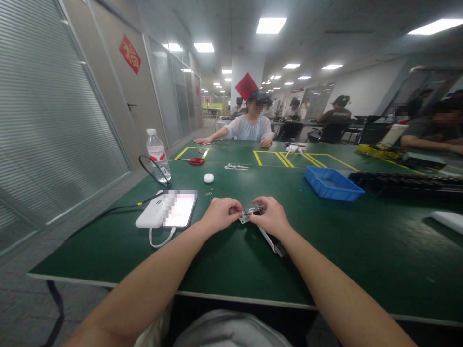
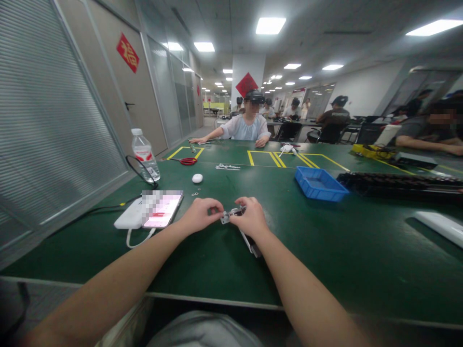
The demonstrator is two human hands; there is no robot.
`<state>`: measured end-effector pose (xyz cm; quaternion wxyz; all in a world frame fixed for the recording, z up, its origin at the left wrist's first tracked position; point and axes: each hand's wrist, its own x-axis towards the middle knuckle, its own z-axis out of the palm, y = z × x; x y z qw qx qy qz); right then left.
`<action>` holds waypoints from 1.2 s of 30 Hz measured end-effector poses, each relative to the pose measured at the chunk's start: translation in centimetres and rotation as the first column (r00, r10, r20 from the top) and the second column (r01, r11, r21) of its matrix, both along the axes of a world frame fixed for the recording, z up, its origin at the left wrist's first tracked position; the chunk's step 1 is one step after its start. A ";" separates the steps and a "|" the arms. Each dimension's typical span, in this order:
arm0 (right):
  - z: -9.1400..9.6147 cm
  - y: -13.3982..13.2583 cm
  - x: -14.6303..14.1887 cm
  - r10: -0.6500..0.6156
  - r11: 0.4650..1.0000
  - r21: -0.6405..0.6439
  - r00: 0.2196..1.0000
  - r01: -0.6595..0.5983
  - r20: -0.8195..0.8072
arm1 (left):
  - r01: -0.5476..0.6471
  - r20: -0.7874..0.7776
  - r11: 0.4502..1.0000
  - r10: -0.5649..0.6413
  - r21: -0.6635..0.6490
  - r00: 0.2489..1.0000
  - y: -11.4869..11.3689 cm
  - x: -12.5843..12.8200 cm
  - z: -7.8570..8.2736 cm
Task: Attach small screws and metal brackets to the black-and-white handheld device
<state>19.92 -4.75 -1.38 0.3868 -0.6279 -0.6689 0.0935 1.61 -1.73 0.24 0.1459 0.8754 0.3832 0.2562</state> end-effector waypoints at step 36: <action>0.1 0.0 0.0 -0.009 1.000 0.002 1.000 0.009 -0.001 | 0.044 0.140 0.996 -0.033 -0.078 0.990 0.4 0.2 -0.7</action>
